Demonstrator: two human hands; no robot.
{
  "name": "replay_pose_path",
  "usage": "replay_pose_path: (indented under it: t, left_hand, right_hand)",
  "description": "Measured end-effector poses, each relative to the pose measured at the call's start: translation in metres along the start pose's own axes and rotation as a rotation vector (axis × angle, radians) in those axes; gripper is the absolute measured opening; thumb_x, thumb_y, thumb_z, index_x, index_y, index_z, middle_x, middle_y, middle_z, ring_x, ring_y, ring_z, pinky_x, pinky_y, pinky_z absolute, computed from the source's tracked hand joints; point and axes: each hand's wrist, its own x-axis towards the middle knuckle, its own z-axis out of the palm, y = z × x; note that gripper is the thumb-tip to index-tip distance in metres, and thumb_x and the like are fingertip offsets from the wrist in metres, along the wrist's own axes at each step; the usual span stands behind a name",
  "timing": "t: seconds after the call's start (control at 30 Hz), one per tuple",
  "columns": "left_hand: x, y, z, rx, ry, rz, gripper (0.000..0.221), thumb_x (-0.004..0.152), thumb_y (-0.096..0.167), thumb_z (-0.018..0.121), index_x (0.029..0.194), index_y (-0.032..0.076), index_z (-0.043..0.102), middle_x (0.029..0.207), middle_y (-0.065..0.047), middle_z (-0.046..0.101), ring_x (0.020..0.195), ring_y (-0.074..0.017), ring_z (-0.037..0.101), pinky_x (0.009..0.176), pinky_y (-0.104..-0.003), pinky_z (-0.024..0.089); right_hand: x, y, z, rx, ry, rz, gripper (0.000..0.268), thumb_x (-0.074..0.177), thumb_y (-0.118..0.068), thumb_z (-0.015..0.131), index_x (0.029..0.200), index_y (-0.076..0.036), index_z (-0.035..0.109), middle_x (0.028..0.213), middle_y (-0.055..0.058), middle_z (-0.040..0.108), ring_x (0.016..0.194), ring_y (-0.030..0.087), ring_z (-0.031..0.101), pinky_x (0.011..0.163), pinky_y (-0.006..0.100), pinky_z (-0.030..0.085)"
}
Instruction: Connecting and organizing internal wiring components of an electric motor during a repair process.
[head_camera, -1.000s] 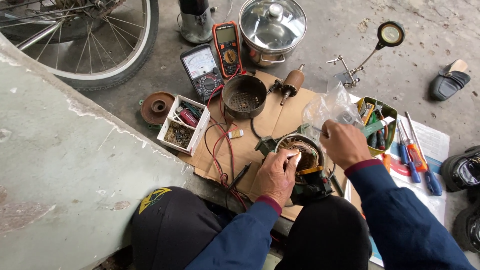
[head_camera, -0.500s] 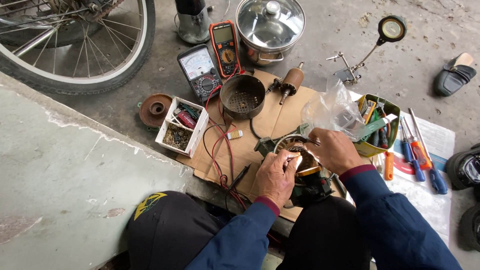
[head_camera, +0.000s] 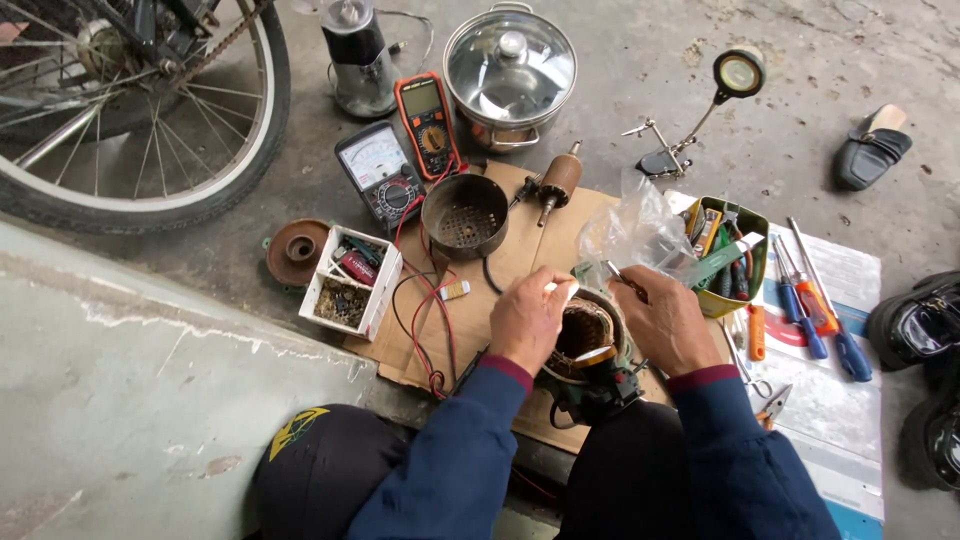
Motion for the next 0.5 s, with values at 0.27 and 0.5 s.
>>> replay_pose_path:
  t: [0.27,0.5]
  left_hand:
    - [0.040,-0.033,0.008,0.263,-0.062,0.162,0.024,0.110,0.042,0.066,0.125,0.029,0.081,0.118,-0.003,0.080,0.121,-0.0270,0.076,0.109,-0.046,0.059]
    - [0.031,-0.014,0.006,-0.071,-0.010,-0.063,0.029,0.101,0.047,0.068,0.112,0.023,0.080,0.104,-0.003,0.086,0.086,-0.0222,0.079,0.075,-0.037,0.061]
  right_hand:
    - [-0.023,-0.010,-0.007,0.046,-0.034,0.058,0.038,0.106,-0.036,0.066,0.127,-0.010,0.084,0.122,0.023,0.083,0.117,0.043,0.078,0.103,0.056,0.062]
    - [-0.042,-0.003,-0.010,0.022,-0.028,0.178,0.039,0.096,-0.035,0.077,0.125,-0.011,0.084,0.106,0.008,0.084,0.083,0.021,0.074,0.071,0.036,0.060]
